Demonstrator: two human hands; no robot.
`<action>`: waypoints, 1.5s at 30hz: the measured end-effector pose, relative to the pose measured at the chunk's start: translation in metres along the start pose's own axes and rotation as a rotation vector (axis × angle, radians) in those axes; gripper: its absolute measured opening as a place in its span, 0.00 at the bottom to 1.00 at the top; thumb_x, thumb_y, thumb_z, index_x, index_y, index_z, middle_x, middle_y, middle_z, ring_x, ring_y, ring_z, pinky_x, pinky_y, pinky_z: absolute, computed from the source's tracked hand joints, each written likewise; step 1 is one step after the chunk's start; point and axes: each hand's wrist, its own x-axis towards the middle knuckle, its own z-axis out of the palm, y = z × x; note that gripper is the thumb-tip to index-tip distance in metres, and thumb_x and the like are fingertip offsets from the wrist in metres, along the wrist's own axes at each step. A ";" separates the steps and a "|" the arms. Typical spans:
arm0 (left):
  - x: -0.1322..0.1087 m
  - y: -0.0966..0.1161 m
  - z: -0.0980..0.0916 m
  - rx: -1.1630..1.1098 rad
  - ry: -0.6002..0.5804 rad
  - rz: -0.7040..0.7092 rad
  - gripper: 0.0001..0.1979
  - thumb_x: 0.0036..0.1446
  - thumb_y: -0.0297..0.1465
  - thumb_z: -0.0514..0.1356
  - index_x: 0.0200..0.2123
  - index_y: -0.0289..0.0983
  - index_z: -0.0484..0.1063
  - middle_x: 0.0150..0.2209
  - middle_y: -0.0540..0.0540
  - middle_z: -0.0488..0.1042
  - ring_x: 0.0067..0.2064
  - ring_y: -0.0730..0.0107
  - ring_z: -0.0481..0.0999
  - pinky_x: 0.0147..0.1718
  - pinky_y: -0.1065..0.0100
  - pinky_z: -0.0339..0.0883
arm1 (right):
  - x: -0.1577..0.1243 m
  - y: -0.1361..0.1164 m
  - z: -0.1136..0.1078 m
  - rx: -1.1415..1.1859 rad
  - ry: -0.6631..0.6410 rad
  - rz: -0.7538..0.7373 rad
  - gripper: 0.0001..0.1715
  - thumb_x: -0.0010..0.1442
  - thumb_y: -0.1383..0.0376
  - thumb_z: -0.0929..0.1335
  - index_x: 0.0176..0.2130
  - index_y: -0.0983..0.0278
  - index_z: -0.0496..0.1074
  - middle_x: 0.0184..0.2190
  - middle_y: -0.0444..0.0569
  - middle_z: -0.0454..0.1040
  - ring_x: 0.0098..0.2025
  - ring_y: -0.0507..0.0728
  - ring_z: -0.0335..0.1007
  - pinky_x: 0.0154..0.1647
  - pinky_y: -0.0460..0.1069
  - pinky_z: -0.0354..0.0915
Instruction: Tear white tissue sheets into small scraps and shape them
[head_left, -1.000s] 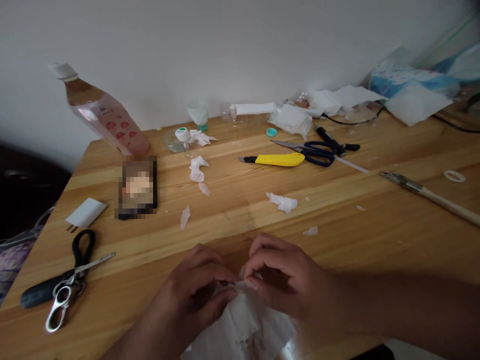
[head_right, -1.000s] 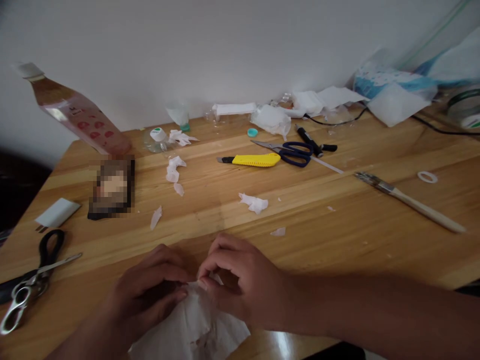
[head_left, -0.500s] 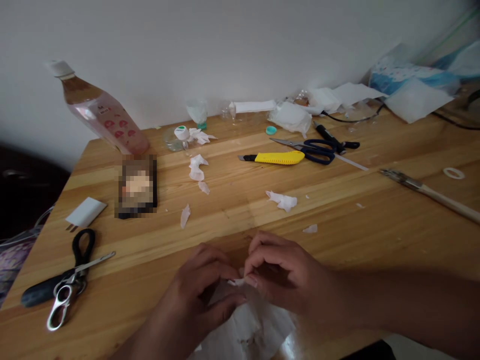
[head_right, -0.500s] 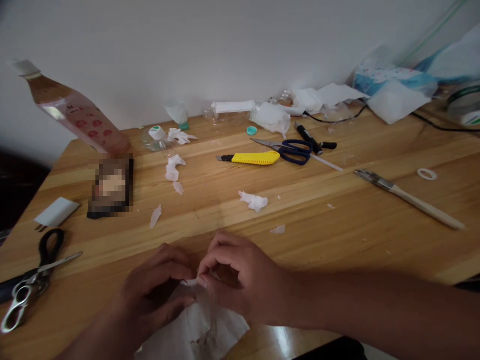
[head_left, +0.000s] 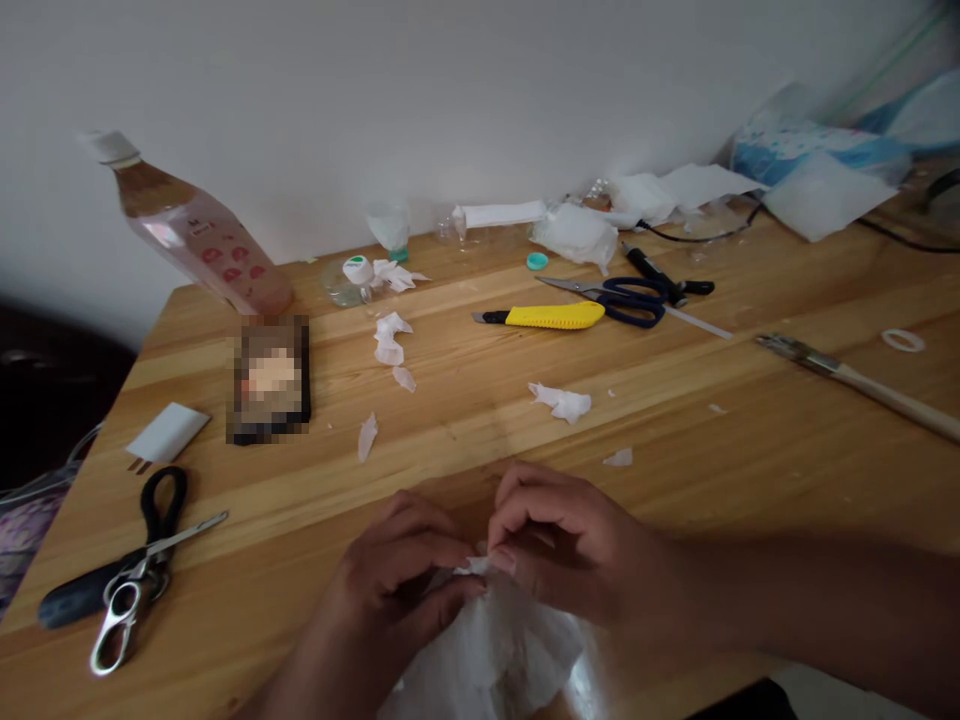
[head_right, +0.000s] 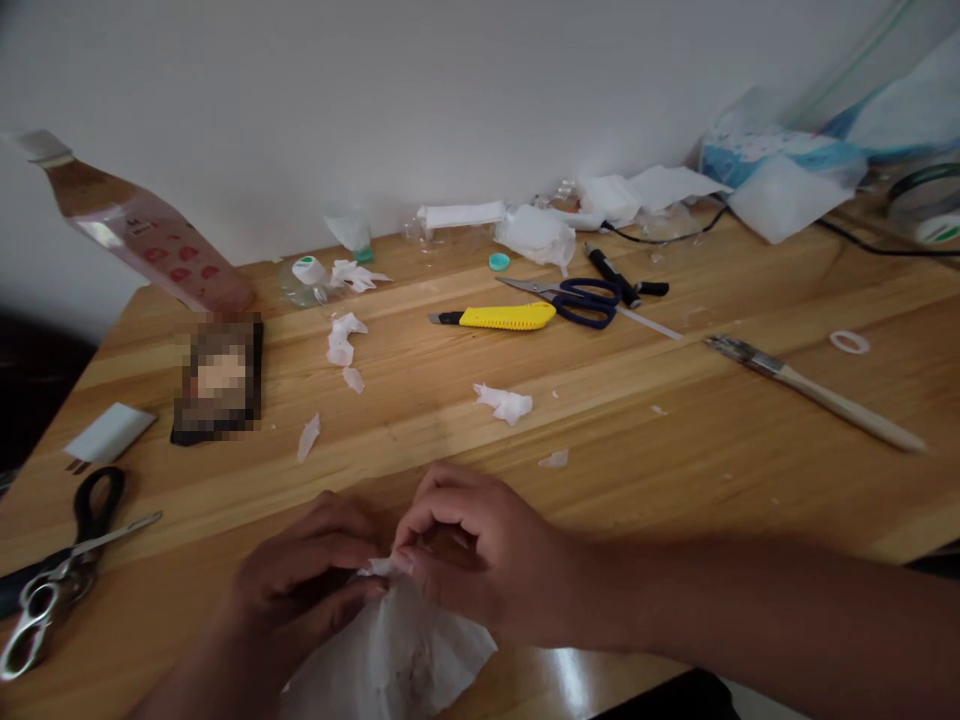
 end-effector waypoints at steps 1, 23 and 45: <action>0.000 0.000 -0.001 -0.006 -0.006 -0.007 0.06 0.59 0.28 0.68 0.40 0.44 0.79 0.34 0.49 0.78 0.36 0.71 0.76 0.34 0.71 0.70 | 0.000 0.000 0.000 0.005 0.003 -0.002 0.03 0.64 0.66 0.70 0.36 0.63 0.75 0.32 0.42 0.66 0.32 0.48 0.62 0.30 0.45 0.59; -0.001 0.011 -0.001 -0.009 -0.090 -0.162 0.06 0.64 0.26 0.60 0.39 0.43 0.76 0.36 0.49 0.76 0.39 0.71 0.76 0.37 0.70 0.70 | 0.000 0.000 -0.001 -0.002 -0.019 0.001 0.03 0.64 0.65 0.70 0.37 0.62 0.75 0.33 0.42 0.66 0.32 0.48 0.62 0.30 0.45 0.59; -0.011 0.015 -0.005 0.319 0.266 -0.071 0.11 0.59 0.23 0.63 0.39 0.47 0.72 0.40 0.51 0.66 0.38 0.72 0.72 0.32 0.71 0.69 | 0.002 0.003 -0.002 0.074 -0.011 0.061 0.07 0.64 0.62 0.70 0.38 0.63 0.76 0.33 0.43 0.67 0.31 0.48 0.63 0.31 0.46 0.60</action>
